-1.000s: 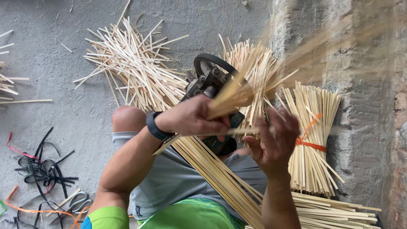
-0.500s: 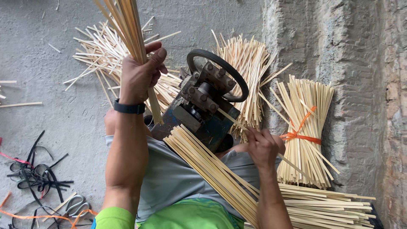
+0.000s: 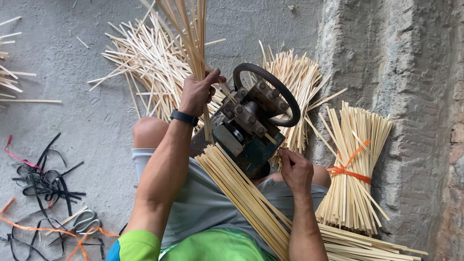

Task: The person feeds bamboo sticks into a small processing machine by hand, one at a time, and then gathers the processed sticks from the floor.

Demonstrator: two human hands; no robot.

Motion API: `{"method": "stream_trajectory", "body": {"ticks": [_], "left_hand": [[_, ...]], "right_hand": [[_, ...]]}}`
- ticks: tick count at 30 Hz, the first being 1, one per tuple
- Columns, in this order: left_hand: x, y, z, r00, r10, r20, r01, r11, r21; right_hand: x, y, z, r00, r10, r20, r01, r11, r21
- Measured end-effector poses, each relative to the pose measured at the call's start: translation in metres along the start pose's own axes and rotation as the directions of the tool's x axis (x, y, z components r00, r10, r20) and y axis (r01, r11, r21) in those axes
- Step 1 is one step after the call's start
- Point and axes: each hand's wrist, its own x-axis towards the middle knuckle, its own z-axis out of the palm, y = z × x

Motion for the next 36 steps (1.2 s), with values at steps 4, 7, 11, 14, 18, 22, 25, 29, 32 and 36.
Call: {"method": "stream_trajectory", "body": {"ticks": [4, 7, 11, 14, 18, 22, 25, 29, 32, 36], "left_hand": [[0.005, 0.005, 0.001, 0.999, 0.018, 0.04, -0.015, 0.998, -0.06], [0.009, 0.019, -0.004, 0.997, 0.076, 0.007, -0.075, 0.997, -0.034], [-0.011, 0.064, -0.015, 0.949, 0.316, 0.004, -0.315, 0.945, 0.094], [-0.044, 0.114, 0.005, 0.852, 0.499, 0.157, -0.523, 0.818, 0.239], [-0.086, 0.153, 0.082, 0.834, 0.366, 0.413, -0.412, 0.911, 0.025], [-0.115, 0.132, 0.18, 0.854, 0.148, 0.499, -0.226, 0.969, 0.101], [-0.104, 0.089, 0.24, 0.868, 0.022, 0.497, -0.128, 0.975, 0.182], [-0.061, 0.018, 0.304, 0.894, -0.039, 0.446, -0.194, 0.864, 0.465], [-0.06, -0.019, 0.308, 0.925, -0.096, 0.367, -0.196, 0.707, 0.679], [-0.087, 0.008, 0.277, 0.868, 0.091, 0.489, -0.404, 0.703, 0.586]], "right_hand": [[-0.025, 0.015, 0.0, 0.979, 0.134, 0.157, -0.145, 0.988, 0.06], [-0.046, 0.009, 0.0, 0.858, 0.244, 0.452, -0.271, 0.963, -0.006], [-0.07, -0.005, -0.006, 0.751, 0.269, 0.603, -0.328, 0.944, -0.013], [-0.075, -0.003, -0.002, 0.754, 0.318, 0.575, -0.369, 0.929, -0.029], [-0.078, 0.004, 0.007, 0.788, 0.241, 0.566, -0.315, 0.949, 0.034], [-0.081, 0.004, 0.009, 0.841, 0.208, 0.499, -0.279, 0.958, 0.07], [-0.089, 0.0, 0.006, 0.862, 0.162, 0.48, -0.202, 0.979, 0.032], [-0.106, 0.0, 0.001, 0.913, 0.017, 0.408, -0.073, 0.99, 0.121], [-0.11, 0.001, -0.002, 0.918, -0.003, 0.397, -0.05, 0.991, 0.123], [-0.108, -0.003, -0.007, 0.926, -0.005, 0.377, -0.051, 0.989, 0.139]]}}
